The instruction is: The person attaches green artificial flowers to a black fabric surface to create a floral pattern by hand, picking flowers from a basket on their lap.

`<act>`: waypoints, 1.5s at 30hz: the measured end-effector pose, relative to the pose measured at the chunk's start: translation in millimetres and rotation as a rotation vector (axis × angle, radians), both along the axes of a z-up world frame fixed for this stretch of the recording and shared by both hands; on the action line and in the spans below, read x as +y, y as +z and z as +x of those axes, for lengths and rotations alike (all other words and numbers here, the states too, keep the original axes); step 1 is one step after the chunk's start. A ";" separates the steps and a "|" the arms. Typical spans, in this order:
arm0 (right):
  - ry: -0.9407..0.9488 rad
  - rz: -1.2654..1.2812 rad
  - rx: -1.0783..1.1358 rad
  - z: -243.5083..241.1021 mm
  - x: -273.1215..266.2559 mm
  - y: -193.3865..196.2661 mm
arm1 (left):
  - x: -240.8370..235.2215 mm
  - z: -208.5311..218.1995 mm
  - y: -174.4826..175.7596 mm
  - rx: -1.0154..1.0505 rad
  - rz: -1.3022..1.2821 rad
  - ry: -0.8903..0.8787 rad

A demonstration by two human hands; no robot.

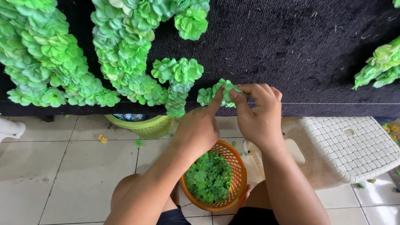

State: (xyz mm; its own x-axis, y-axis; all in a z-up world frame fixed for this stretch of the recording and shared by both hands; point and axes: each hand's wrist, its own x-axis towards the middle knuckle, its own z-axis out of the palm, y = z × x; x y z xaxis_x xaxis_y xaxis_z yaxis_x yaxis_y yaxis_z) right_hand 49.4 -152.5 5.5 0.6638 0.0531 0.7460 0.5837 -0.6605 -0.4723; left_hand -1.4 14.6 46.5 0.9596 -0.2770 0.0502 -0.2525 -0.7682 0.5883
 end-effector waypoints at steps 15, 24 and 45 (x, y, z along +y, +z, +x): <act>-0.252 0.114 -0.001 31.4 -11.5 -10.4 | -2.2 44.0 -44.1 -0.486 -0.052 0.330; 0.052 2.087 0.222 28.3 -150.0 36.3 | -1.6 61.4 -14.3 -0.225 -0.179 0.205; 0.362 0.652 0.717 -15.3 -49.7 -23.9 | -7.2 5.2 -45.4 -0.053 -0.620 0.214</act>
